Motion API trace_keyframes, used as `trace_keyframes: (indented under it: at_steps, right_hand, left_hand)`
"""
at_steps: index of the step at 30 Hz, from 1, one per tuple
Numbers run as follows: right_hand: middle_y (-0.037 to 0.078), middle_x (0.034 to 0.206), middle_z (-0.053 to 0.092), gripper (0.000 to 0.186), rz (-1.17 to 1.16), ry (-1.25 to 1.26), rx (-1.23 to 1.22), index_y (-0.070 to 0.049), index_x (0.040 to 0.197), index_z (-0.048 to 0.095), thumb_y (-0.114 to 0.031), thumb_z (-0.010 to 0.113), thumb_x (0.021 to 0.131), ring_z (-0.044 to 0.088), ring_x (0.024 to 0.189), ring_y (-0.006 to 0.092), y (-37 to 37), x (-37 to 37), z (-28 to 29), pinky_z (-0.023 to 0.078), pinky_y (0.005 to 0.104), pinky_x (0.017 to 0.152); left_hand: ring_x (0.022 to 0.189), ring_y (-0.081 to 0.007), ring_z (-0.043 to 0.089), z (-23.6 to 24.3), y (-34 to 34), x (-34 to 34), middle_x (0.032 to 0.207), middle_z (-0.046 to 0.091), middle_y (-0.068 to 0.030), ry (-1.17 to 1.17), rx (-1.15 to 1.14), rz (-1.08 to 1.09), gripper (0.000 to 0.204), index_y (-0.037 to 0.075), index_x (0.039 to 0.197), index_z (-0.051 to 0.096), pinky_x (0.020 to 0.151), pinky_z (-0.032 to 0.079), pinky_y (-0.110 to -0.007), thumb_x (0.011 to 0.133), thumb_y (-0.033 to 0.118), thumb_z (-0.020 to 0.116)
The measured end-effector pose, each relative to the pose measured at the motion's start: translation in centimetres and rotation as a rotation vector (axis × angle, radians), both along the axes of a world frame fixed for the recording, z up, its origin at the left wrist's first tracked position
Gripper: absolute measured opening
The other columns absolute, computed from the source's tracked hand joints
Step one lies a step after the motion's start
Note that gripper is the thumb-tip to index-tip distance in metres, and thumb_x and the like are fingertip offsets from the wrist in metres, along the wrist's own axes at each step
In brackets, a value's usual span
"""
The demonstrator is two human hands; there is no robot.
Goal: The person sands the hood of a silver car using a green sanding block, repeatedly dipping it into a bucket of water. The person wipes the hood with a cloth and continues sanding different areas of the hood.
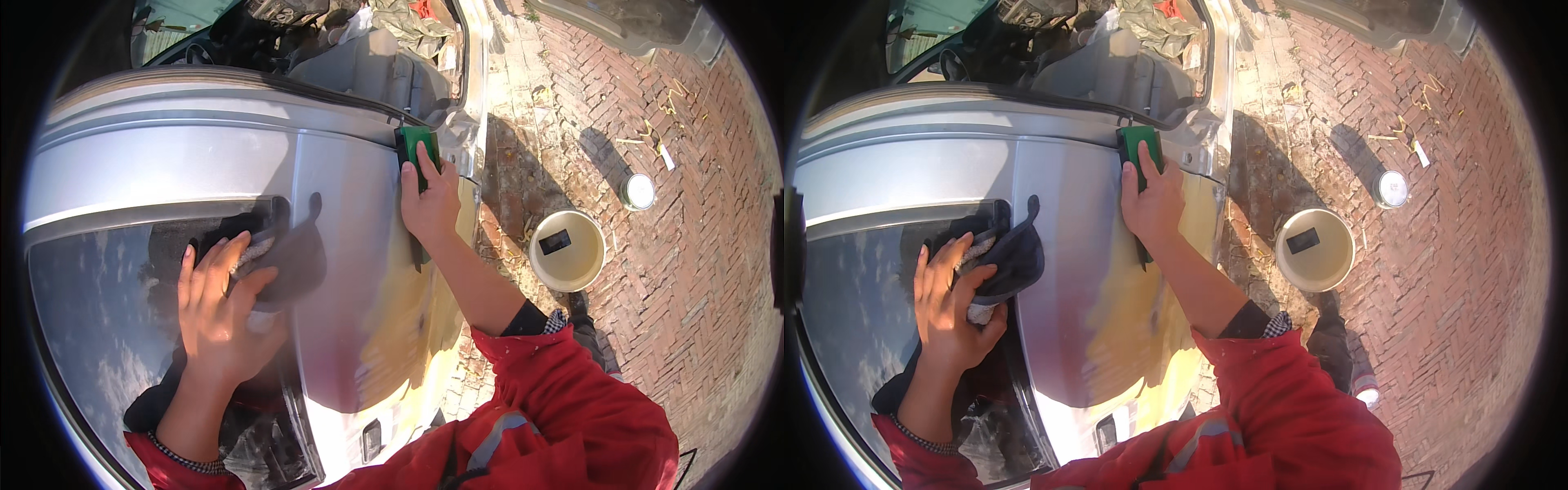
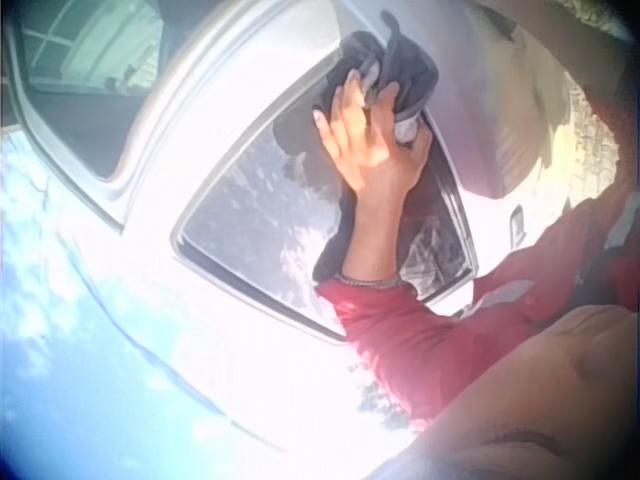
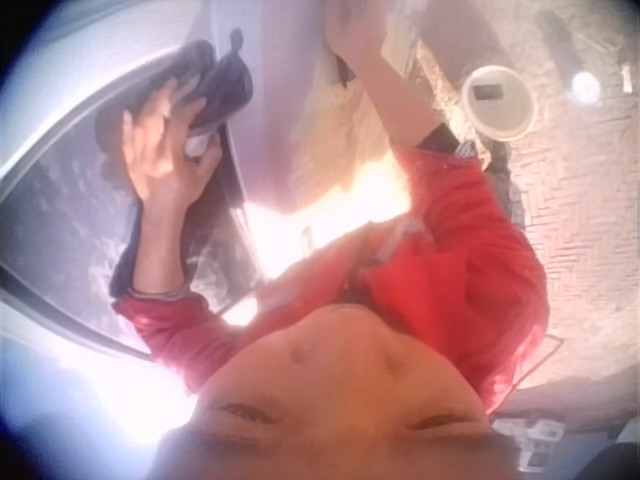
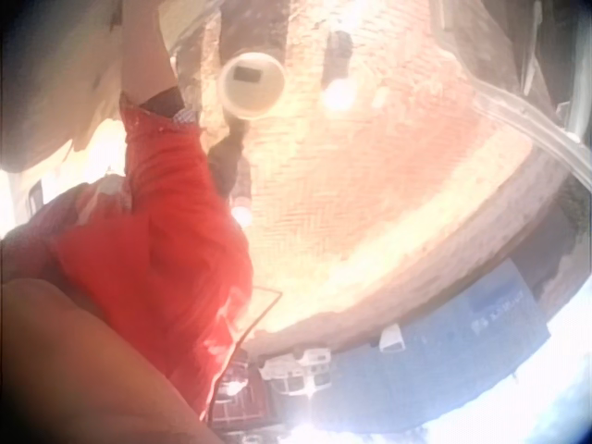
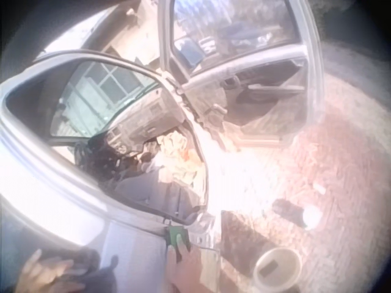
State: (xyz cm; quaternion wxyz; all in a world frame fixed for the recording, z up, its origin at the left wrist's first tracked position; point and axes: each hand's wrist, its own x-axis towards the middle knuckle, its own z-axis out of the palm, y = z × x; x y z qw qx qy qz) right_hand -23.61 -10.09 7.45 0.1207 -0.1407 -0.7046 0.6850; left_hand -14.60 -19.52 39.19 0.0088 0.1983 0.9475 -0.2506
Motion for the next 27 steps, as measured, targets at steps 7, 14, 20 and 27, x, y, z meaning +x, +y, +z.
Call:
trace_keyframes:
  at_steps: [7,14,20,27]
  right_hand:
    - [0.022,0.126,0.060,0.048,0.027,0.024,0.059,-0.015,0.143,0.067,-0.039,0.065,0.102,0.061,0.117,0.0389,-0.8,-0.5,-1.6,0.053,0.0470,0.094]
    - [0.024,0.130,0.061,0.048,0.010,0.005,-0.074,-0.012,0.143,0.066,-0.030,0.070,0.099,0.060,0.114,0.0402,-0.3,2.4,2.2,0.052,0.0473,0.095]
    - [0.028,0.134,0.059,0.050,0.002,0.306,-0.034,-0.010,0.142,0.067,-0.018,0.076,0.094,0.058,0.114,0.0440,-1.6,9.6,3.3,0.050,0.0489,0.094]
    - [0.023,0.158,0.049,0.050,0.001,-0.052,-0.036,-0.007,0.148,0.061,-0.036,0.059,0.107,0.054,0.126,0.0387,-1.5,-3.5,-2.8,0.046,0.0456,0.110]
  left_hand:
    - [0.133,-0.0329,0.060,-0.4,-0.3,-0.2,0.143,0.062,-0.0084,0.009,0.018,-0.011,0.040,0.013,0.104,0.073,0.121,0.034,-0.059,0.068,0.021,0.087]
    - [0.133,-0.0395,0.058,-0.2,-0.1,-0.2,0.142,0.061,-0.0143,-0.038,0.068,0.005,0.043,0.008,0.100,0.071,0.120,0.032,-0.065,0.062,0.013,0.088]
    - [0.131,-0.0328,0.060,0.1,-0.1,-0.2,0.132,0.065,-0.0078,-0.061,0.032,-0.027,0.032,0.011,0.082,0.067,0.120,0.034,-0.060,0.066,0.024,0.092]
    - [0.128,-0.0328,0.063,-0.1,-0.2,0.0,0.130,0.066,-0.0076,-0.014,0.018,-0.058,0.030,0.011,0.080,0.067,0.118,0.036,-0.061,0.066,0.022,0.091]
